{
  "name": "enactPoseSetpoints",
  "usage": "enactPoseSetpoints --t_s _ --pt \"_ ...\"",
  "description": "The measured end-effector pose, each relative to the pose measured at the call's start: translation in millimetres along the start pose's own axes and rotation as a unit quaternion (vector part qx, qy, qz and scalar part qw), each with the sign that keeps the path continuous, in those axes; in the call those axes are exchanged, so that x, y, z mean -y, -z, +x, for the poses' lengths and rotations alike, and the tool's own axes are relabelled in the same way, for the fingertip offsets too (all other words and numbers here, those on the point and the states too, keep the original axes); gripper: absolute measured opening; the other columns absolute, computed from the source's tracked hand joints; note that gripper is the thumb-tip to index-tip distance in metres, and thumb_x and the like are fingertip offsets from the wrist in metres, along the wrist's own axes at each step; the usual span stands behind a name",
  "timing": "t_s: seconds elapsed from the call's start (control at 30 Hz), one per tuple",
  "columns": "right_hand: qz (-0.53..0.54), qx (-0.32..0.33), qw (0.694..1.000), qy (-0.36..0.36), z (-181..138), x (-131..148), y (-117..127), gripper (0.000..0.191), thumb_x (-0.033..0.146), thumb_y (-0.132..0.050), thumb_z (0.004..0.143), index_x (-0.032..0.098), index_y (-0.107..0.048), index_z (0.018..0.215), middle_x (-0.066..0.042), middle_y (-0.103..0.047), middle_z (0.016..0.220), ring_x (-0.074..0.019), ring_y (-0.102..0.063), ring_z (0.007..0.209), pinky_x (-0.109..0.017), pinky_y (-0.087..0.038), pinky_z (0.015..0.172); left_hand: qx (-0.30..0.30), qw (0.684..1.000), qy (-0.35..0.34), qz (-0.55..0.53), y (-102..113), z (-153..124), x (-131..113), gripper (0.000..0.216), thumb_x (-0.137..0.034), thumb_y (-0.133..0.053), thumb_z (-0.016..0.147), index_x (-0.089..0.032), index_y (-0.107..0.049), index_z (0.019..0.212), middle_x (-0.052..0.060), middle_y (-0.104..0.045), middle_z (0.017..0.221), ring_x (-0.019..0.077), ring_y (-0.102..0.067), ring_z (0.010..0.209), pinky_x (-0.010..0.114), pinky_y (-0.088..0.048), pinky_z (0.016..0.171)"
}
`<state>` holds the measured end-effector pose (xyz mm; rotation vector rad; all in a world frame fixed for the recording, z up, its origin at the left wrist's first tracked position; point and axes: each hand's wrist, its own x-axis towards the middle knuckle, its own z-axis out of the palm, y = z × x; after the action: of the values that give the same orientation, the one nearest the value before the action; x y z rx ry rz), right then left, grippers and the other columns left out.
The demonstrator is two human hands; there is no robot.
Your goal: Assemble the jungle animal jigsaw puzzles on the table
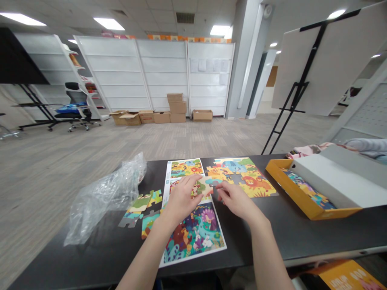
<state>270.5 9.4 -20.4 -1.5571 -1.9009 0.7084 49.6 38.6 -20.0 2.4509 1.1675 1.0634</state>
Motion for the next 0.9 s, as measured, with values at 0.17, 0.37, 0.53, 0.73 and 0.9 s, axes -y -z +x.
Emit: enactPoseSetpoints --t_s 0.17,0.37,0.53,0.73,0.9 --pt "-0.013 0.014 1.0 0.013 -0.3 9.6 1.6 0.032 0.036 -0.043 0.099 0.021 -0.058 0.076 -0.001 -0.067 0.072 -0.0159 -0.061 0.065 -0.027 -0.04 0.063 -0.004 1.0 0.005 0.004 -0.2 -1.2 -0.1 0.047 -0.019 -0.068 0.083 -0.024 -0.056 0.129 0.008 -0.065 0.13 0.0268 -0.058 0.123 0.045 -0.048 0.106" --pt "-0.02 0.007 1.0 0.018 0.5 10.7 0.8 0.03 0.034 -0.045 0.098 0.021 -0.058 0.074 -0.001 -0.065 0.069 -0.0157 -0.058 0.064 -0.027 -0.038 0.062 0.002 1.0 -0.006 0.006 -1.2 -2.3 -0.9 0.047 -0.022 -0.071 0.084 -0.023 -0.055 0.129 0.009 -0.066 0.129 0.0267 -0.058 0.121 0.044 -0.049 0.103" --pt "-0.013 0.004 1.0 0.019 -0.2 6.6 0.7 0.029 0.031 -0.046 0.098 0.021 -0.056 0.073 0.0 -0.064 0.067 -0.0155 -0.058 0.063 -0.027 -0.038 0.063 -0.006 1.0 -0.023 0.017 -4.2 -1.6 -1.6 0.049 -0.017 -0.073 0.081 -0.023 -0.056 0.126 0.008 -0.067 0.127 0.0271 -0.06 0.119 0.046 -0.051 0.101" --pt "-0.006 0.01 1.0 0.016 -0.5 4.4 1.4 0.029 0.031 -0.044 0.099 0.021 -0.053 0.073 0.001 -0.064 0.066 -0.0156 -0.059 0.063 -0.027 -0.038 0.063 -0.001 0.999 -0.045 0.007 -8.1 -1.6 0.7 0.048 -0.019 -0.073 0.083 -0.023 -0.055 0.127 0.009 -0.066 0.127 0.0259 -0.06 0.122 0.045 -0.05 0.104" --pt "-0.004 0.024 1.0 0.02 -0.3 6.0 2.2 0.031 0.03 -0.041 0.1 0.022 -0.048 0.072 0.001 -0.061 0.065 -0.0151 -0.057 0.062 -0.027 -0.037 0.063 0.013 0.998 -0.057 -0.007 -8.4 -1.4 -0.2 0.044 -0.019 -0.067 0.087 -0.024 -0.054 0.129 0.01 -0.06 0.136 0.0258 -0.056 0.129 0.044 -0.049 0.107"
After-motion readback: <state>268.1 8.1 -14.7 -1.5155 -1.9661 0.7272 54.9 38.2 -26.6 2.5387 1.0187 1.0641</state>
